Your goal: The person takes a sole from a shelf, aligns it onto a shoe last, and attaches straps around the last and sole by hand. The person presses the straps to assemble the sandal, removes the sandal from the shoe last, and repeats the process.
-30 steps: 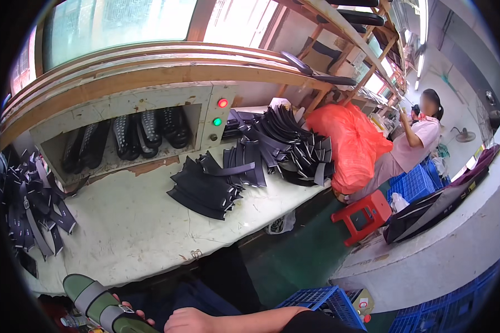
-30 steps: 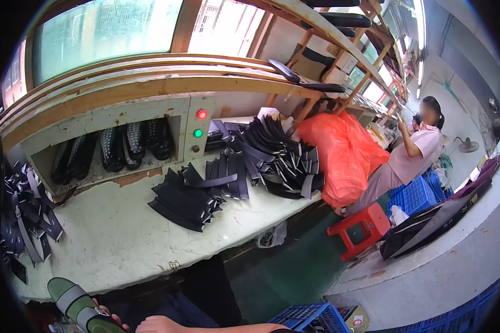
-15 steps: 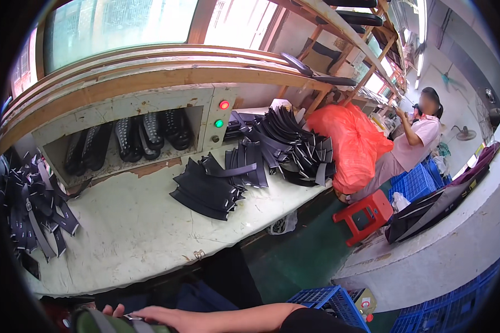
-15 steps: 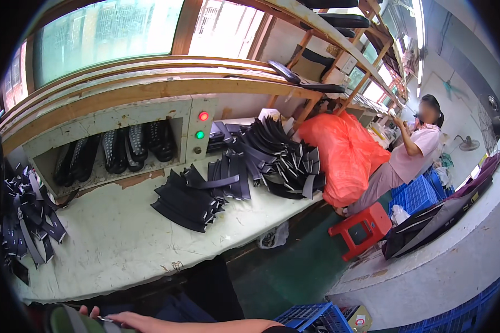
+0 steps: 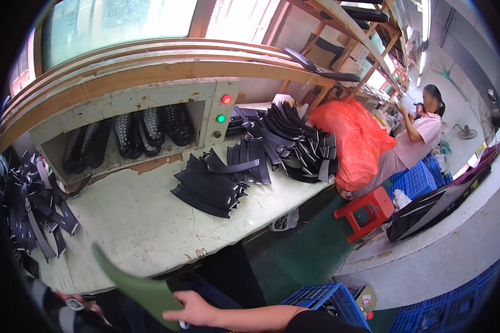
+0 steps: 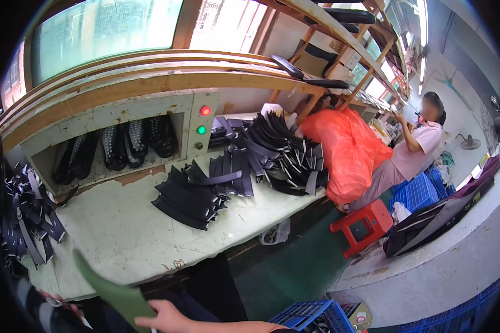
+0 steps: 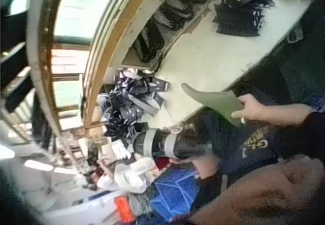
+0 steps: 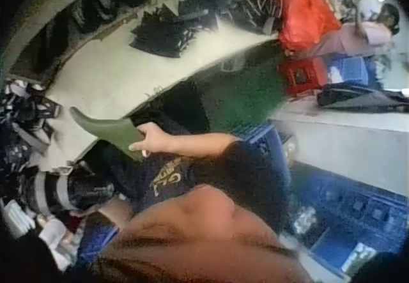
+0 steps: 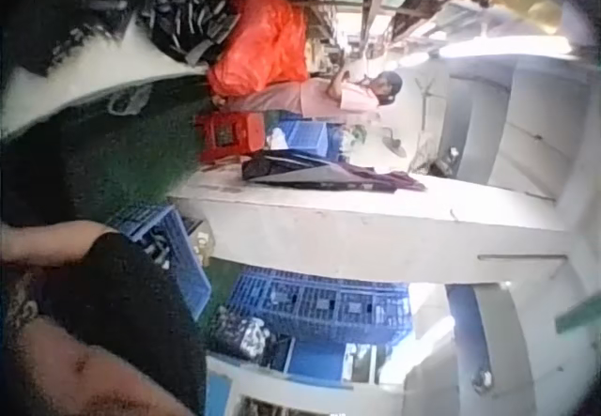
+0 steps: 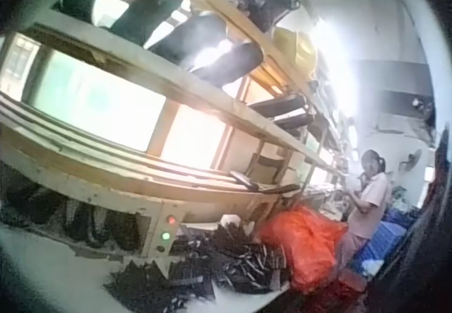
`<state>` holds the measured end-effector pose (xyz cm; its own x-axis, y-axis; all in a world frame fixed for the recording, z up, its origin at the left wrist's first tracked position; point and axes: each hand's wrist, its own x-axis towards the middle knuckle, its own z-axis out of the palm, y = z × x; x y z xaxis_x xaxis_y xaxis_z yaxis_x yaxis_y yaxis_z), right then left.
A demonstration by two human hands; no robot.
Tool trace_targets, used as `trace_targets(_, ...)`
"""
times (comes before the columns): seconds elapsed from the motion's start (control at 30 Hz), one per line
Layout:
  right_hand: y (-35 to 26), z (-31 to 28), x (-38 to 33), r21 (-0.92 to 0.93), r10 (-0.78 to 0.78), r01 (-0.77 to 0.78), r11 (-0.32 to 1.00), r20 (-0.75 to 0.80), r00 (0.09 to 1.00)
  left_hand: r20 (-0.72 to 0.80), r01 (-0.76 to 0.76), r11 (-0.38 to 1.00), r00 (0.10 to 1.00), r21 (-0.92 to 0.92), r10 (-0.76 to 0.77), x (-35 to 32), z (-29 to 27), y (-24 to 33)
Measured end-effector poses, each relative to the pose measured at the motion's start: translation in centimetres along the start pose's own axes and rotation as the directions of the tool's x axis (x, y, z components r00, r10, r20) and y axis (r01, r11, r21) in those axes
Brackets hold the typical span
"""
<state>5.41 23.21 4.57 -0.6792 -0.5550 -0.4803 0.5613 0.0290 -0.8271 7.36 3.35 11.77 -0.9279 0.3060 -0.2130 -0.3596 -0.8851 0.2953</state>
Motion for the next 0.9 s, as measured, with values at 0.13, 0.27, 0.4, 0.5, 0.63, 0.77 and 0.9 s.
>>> trace_targets(0.13,-1.4,-0.1,0.4,-0.215,-0.548,0.506,0.835,-0.401,0.734,0.105,-0.386,0.921,0.919,0.044,0.380,-3.9,0.8,-0.3)
trace_targets(0.27,-2.0,-1.6,-5.8,-0.586,-0.691,0.460,0.667,-0.257,0.675,0.258,-0.251,0.932,0.949,0.262,0.183,-0.9,-1.9,-4.2)
trace_targets(0.4,0.7,-0.5,-8.8,0.019,-0.105,0.103,0.994,0.132,0.986,0.616,-0.465,0.624,0.787,0.628,-0.034,2.5,-4.2,-5.5)
trace_targets(0.5,1.7,-0.3,-10.1,0.044,-0.306,0.310,0.950,-0.071,0.949,0.283,-0.135,0.484,0.927,0.865,-0.247,0.9,0.4,-7.4)
trace_targets(0.63,3.9,-2.9,-15.2,-0.157,-0.355,0.328,0.931,-0.588,0.727,0.333,-0.249,0.290,0.898,0.924,-0.288,3.2,0.6,-9.0)
trace_targets(0.77,13.0,-7.1,-22.9,0.190,0.105,0.544,0.817,-0.978,0.182,0.404,-0.227,0.422,0.824,0.878,-0.396,4.6,-0.5,-9.2)
trace_targets(0.9,17.4,-4.2,-28.7,0.194,0.260,0.644,0.740,-0.966,-0.007,0.260,-0.123,0.401,0.915,0.908,-0.308,2.4,-6.0,-7.5)
